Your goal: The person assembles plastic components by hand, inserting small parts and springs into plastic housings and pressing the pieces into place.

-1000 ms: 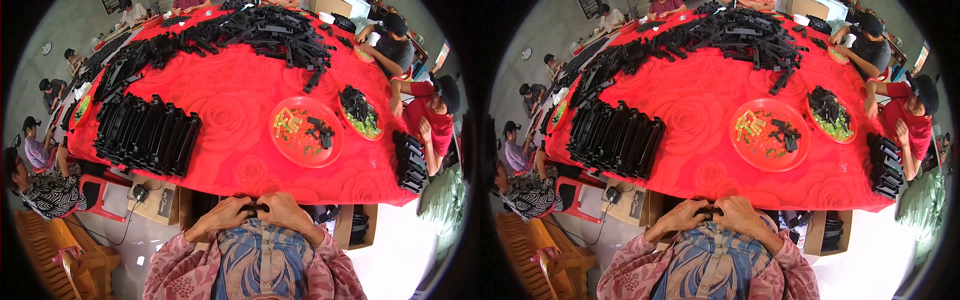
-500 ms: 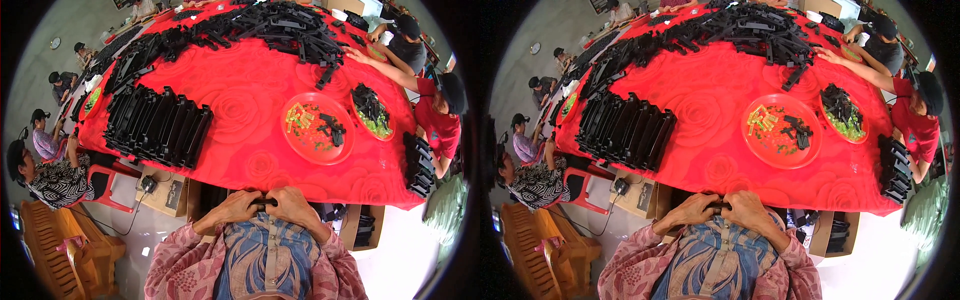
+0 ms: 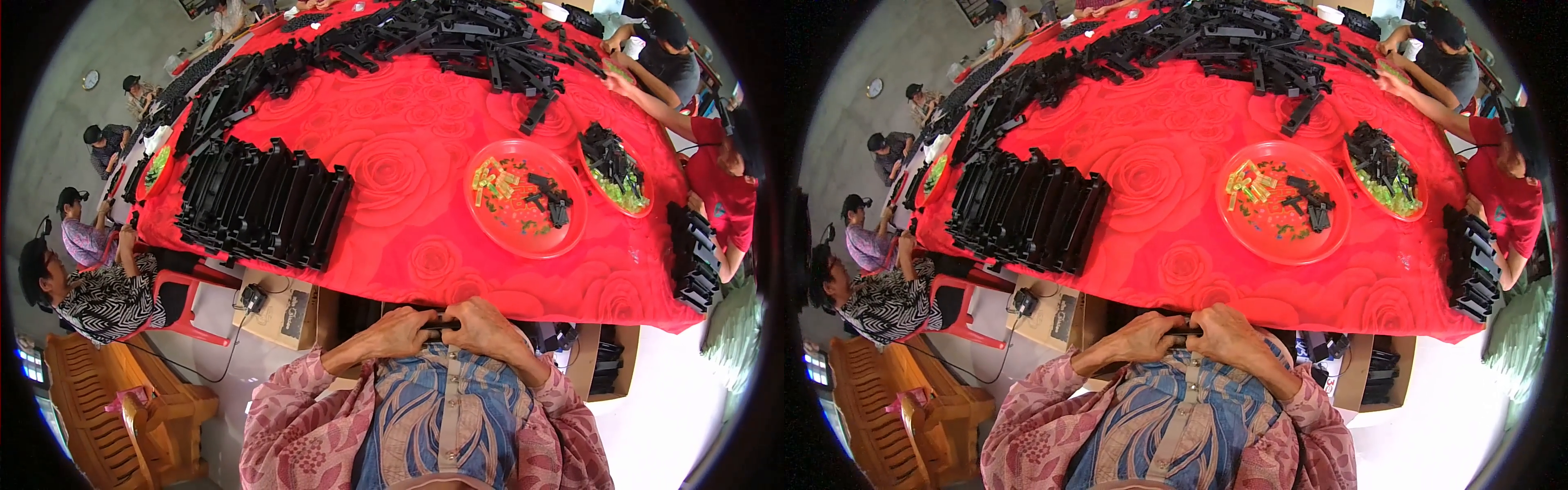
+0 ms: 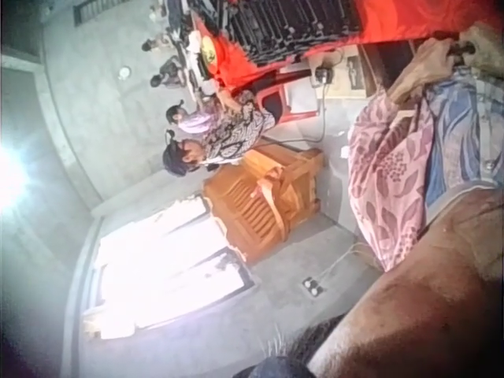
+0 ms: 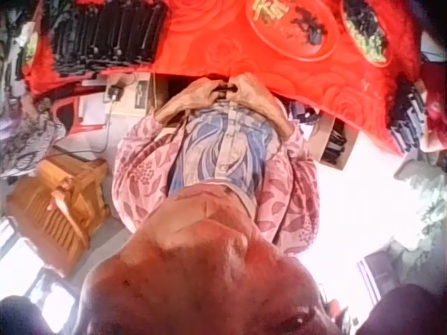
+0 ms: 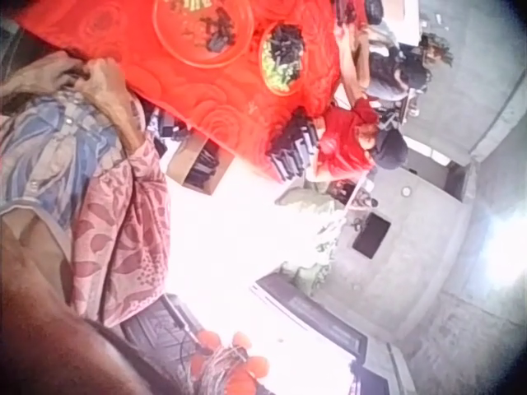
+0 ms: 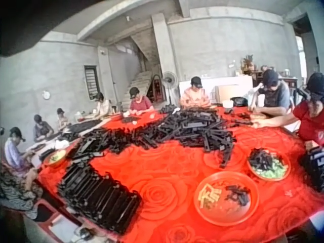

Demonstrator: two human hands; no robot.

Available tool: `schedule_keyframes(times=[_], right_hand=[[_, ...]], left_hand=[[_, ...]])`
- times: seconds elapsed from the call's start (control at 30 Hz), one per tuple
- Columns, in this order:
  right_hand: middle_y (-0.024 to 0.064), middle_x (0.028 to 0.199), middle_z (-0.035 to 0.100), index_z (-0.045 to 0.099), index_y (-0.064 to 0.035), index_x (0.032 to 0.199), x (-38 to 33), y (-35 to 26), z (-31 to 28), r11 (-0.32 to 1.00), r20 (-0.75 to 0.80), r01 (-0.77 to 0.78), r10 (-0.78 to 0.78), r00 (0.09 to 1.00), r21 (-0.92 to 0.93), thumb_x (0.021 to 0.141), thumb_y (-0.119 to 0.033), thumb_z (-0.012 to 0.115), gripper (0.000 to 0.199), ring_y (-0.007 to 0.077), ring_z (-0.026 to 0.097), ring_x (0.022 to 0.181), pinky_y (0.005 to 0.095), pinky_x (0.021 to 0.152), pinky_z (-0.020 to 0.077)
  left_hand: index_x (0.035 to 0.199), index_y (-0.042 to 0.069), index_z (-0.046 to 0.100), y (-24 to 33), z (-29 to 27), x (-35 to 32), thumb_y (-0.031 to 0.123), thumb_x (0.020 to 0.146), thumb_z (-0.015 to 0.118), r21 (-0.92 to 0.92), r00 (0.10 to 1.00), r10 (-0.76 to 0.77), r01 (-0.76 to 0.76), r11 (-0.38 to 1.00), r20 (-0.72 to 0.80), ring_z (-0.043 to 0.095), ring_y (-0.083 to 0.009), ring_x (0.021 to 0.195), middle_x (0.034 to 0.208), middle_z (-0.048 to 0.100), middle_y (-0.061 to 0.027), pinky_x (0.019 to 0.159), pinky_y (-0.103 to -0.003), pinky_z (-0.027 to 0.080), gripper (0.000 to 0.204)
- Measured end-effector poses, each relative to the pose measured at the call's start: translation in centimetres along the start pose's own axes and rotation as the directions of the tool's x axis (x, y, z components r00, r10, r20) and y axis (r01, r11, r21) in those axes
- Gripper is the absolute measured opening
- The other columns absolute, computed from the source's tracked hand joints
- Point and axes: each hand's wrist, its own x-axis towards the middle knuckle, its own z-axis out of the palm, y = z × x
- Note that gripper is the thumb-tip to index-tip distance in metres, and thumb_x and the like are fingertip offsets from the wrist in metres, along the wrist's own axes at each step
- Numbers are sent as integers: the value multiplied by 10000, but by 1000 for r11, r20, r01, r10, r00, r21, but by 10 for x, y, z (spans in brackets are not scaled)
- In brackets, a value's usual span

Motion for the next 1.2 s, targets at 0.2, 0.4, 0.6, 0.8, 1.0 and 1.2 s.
schedule_keyframes(times=[0.2,0.4,0.6,0.8,1.0,1.2], right_hand=[[210,830,671,691,-8,965,-4,-5,-8,985,-107,55,-74,992,-165,746,-251,675,328,367,656,802,447,697,500],[142,833,681,658,-13,939,-3,-17,-52,980,-209,182,-194,958,-78,790,-290,734,323,323,667,785,416,683,509],[151,857,684,655,-12,942,1,-6,-29,973,-105,223,-229,968,-66,815,-265,701,286,348,664,796,438,683,504],[185,896,665,652,-6,1001,-1,-7,-17,969,-13,199,-203,979,-146,831,-189,639,251,386,646,825,469,684,491],[196,893,655,662,14,961,-6,-9,-11,985,-116,128,-141,983,-112,804,-167,665,240,399,641,808,472,684,488],[199,887,664,667,-1,930,-8,-10,-8,996,-185,11,-27,982,-85,775,-172,708,235,396,649,813,466,697,498]], left_hand=[[1154,-43,547,10,-13,-2,105,924,534,-56,993,102,-105,993,-64,639,-422,877,913,649,-264,745,-470,482,274],[1170,-33,541,17,-14,3,86,967,528,-183,992,89,-103,978,-88,641,-376,879,918,637,-235,767,-417,485,235],[1182,-40,416,13,-16,-6,-38,848,493,-212,985,142,-161,964,-100,608,-448,994,978,609,-285,825,-474,463,343],[1273,-11,373,27,-24,-10,-50,840,517,-226,1000,-19,14,974,-21,576,-495,1082,1095,603,-307,898,-479,461,458],[1205,45,486,26,-31,-22,50,862,611,52,988,-14,23,998,-157,645,-415,921,962,651,-220,757,-474,493,365],[1099,-2,596,11,-37,-26,227,861,725,-2,941,45,-49,999,-335,672,-353,897,932,672,-203,763,-404,527,354]])
